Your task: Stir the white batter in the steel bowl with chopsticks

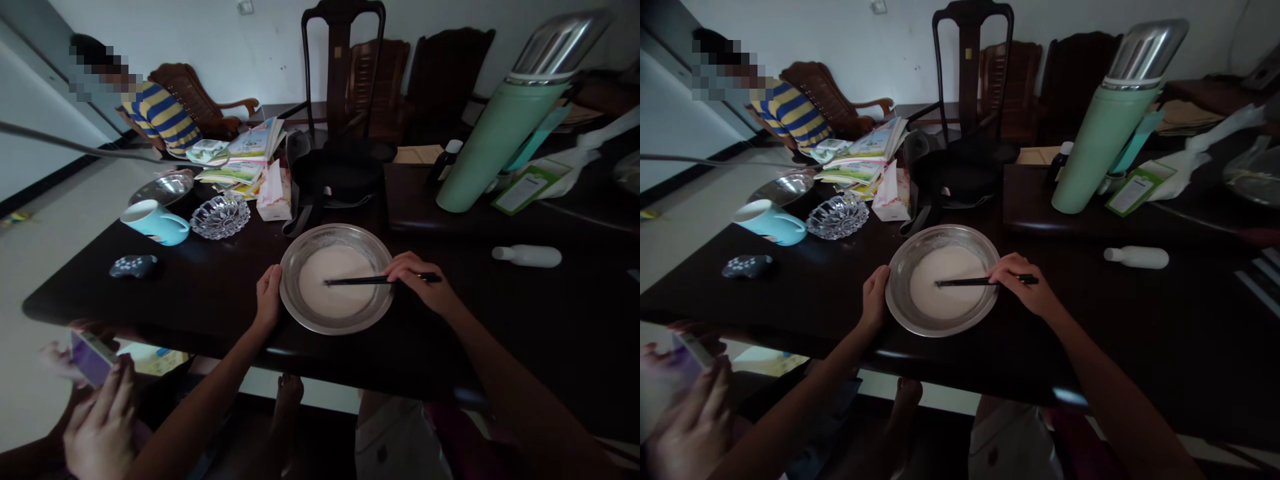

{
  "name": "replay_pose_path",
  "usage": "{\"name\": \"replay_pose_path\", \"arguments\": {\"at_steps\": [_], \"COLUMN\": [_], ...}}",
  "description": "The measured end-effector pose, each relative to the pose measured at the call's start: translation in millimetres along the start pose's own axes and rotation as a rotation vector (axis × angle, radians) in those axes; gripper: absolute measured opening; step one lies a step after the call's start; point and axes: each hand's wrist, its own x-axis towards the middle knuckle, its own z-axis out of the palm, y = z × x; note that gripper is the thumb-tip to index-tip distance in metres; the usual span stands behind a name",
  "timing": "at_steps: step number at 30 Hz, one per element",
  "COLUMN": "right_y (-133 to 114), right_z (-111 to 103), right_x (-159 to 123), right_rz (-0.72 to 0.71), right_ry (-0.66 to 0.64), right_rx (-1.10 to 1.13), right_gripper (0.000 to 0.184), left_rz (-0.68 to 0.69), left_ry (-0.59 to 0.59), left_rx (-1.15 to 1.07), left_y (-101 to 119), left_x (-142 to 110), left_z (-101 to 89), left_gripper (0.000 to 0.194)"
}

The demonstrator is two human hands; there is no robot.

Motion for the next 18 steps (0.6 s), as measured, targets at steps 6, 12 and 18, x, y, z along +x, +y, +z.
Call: {"name": "replay_pose_path", "arguments": {"at_steps": [6,12,18], "right_y": [1.4,-2.4,-2.8], "right_z": [-6.9,-1.9,-6.1], "right_x": [-1.8,-2.4,-4.2], "right_rz": [0.007,-0.025,-0.059], "right_ry": [0.239,0.024,0.164], "right_rx": [0.046,-0.050,0.041], "right_gripper": [0.042,0.023,0.038], "left_rz": [0.009,0.000,-0.003], "left_ry": [-0.010,-0.005,-0.010], "left_rx": [0.009,-0.006,-0.004], "left_y": [1.9,1.6,-1.1], "left_x": [-0.3,-0.4,-0.1], "left_z": [-0.3,-1.2,-1.7], "left_gripper": [0.043,0.043,0.043]}}
